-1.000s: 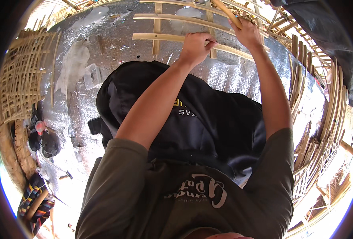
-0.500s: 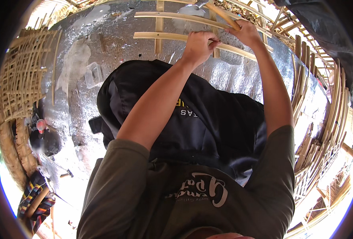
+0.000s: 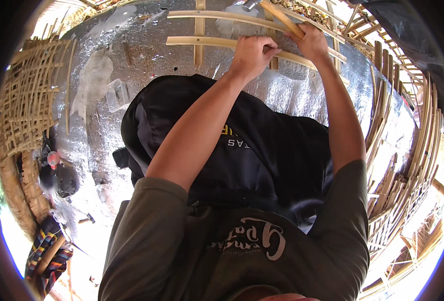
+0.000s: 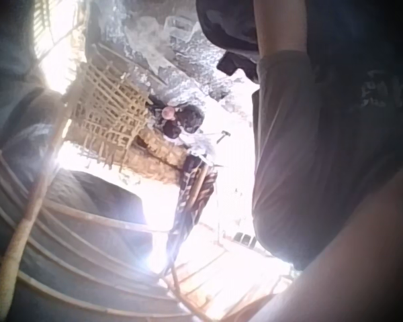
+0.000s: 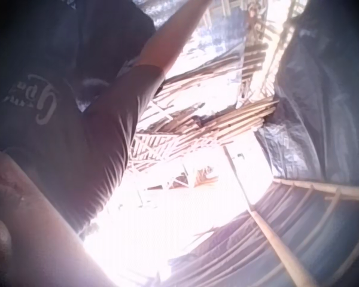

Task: The person assembles a wooden lattice structure by hand, positioning wooden slats and securing them using a hammer.

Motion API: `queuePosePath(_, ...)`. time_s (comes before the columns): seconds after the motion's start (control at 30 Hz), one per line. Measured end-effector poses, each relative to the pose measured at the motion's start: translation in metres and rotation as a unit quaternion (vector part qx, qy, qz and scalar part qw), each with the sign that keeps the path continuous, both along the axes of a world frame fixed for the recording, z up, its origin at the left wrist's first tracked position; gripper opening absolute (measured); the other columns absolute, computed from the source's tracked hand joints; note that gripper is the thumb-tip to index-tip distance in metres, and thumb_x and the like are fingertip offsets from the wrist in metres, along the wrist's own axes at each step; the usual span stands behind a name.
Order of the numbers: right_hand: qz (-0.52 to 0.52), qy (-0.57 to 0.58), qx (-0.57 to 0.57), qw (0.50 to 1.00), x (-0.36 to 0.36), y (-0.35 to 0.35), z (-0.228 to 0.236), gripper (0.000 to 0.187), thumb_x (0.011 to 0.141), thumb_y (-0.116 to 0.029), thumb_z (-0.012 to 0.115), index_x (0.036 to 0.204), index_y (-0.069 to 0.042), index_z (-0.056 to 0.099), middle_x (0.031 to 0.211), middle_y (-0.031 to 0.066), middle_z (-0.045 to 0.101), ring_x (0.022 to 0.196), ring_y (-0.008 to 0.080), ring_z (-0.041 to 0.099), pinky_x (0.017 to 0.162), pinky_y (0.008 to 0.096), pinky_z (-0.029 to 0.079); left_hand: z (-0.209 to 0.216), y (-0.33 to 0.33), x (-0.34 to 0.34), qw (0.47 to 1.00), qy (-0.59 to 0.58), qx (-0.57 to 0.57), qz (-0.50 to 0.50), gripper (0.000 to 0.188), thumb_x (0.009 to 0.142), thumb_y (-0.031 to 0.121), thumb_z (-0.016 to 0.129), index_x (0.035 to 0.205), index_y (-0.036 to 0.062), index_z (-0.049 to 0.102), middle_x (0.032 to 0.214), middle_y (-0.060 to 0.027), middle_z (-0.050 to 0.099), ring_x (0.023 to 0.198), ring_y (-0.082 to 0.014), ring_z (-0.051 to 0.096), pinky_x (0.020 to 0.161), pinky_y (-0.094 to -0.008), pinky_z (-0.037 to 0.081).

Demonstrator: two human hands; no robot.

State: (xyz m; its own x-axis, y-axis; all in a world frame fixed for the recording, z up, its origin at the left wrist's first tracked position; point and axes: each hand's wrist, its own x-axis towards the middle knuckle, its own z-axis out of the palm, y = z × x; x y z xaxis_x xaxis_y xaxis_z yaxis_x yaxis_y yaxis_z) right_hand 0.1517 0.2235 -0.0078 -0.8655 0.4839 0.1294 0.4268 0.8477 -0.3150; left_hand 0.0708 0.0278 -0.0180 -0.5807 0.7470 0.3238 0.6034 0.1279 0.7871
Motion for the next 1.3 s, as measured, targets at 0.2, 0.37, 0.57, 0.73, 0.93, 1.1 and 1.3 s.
queuePosePath(0.2, -0.019, 0.002, 0.005, 1.0, -0.003, 0.001, -0.003, 0.042, 0.08, -0.049, 0.071, 0.102, -0.013, 0.069, 0.09, 0.0129, 0.069, 0.086, 0.0347, 0.066, 0.075, 0.0449, 0.053, -0.007, 0.007, -0.008, 0.999, 0.026, 0.041, 0.001, 0.014, 0.081, 0.021, 0.074, 0.082, 0.0072, 0.072, 0.075, -0.0086, 0.071, 0.059, -0.0247, 0.065, 0.06, -0.0321, 0.051)
queuePosePath(0.37, -0.02, -0.031, 0.005, 0.999, -0.005, -0.003, 0.007, 0.042, 0.081, -0.05, 0.069, 0.103, -0.013, 0.07, 0.093, 0.0125, 0.069, 0.09, 0.0341, 0.066, 0.078, 0.0443, 0.052, -0.011, 0.008, -0.01, 0.999, 0.008, 0.046, 0.003, 0.015, 0.081, 0.023, 0.075, 0.083, 0.0076, 0.073, 0.072, -0.0086, 0.07, 0.056, -0.0224, 0.063, 0.057, -0.0314, 0.049)
queuePosePath(0.57, -0.015, -0.009, 0.054, 0.998, -0.001, 0.011, -0.007, 0.048, 0.082, -0.057, 0.066, 0.102, -0.014, 0.07, 0.089, 0.013, 0.07, 0.083, 0.0335, 0.066, 0.072, 0.0439, 0.053, -0.007, 0.009, -0.007, 1.0, -0.028, 0.006, 0.006, 0.019, 0.082, 0.028, 0.075, 0.083, 0.009, 0.074, 0.063, -0.0066, 0.066, 0.049, -0.016, 0.056, 0.052, -0.0292, 0.044)
queuePosePath(0.73, -0.008, -0.027, 0.049, 0.998, -0.006, 0.005, -0.002, 0.048, 0.082, -0.059, 0.065, 0.105, -0.017, 0.07, 0.091, 0.0105, 0.07, 0.086, 0.032, 0.067, 0.075, 0.0432, 0.053, -0.016, 0.008, -0.014, 0.999, -0.013, 0.043, 0.002, 0.02, 0.082, 0.03, 0.076, 0.083, 0.0102, 0.074, 0.057, -0.0044, 0.064, 0.044, -0.0124, 0.05, 0.048, -0.0283, 0.04)
queuePosePath(0.93, -0.036, -0.029, -0.003, 0.999, -0.005, -0.002, 0.006, 0.035, 0.081, -0.042, 0.069, 0.106, -0.018, 0.07, 0.097, 0.0144, 0.069, 0.09, 0.0334, 0.066, 0.079, 0.0439, 0.052, -0.012, 0.007, -0.014, 1.0, -0.023, 0.005, 0.005, 0.019, 0.083, 0.03, 0.075, 0.083, 0.0108, 0.074, 0.05, -0.0024, 0.057, 0.042, -0.0071, 0.042, 0.043, -0.0272, 0.033)
queuePosePath(1.1, -0.029, 0.001, -0.054, 0.998, -0.002, -0.008, 0.014, 0.028, 0.082, -0.032, 0.07, 0.105, -0.015, 0.069, 0.096, 0.0174, 0.068, 0.089, 0.0351, 0.065, 0.079, 0.0437, 0.052, -0.011, 0.007, -0.014, 1.0, -0.014, -0.008, 0.01, 0.021, 0.083, 0.032, 0.075, 0.083, 0.0111, 0.074, 0.046, -0.0012, 0.052, 0.04, -0.0068, 0.037, 0.042, -0.028, 0.029)
queuePosePath(1.3, -0.038, -0.03, 0.047, 0.998, -0.001, 0.001, -0.004, 0.047, 0.081, -0.061, 0.064, 0.109, -0.024, 0.07, 0.093, 0.0078, 0.07, 0.088, 0.03, 0.067, 0.077, 0.0425, 0.054, -0.01, 0.009, -0.013, 0.999, 0.037, 0.014, 0.002, 0.02, 0.083, 0.032, 0.075, 0.082, 0.0122, 0.073, 0.043, -0.003, 0.043, 0.038, -0.0094, 0.032, 0.041, -0.0301, 0.027)
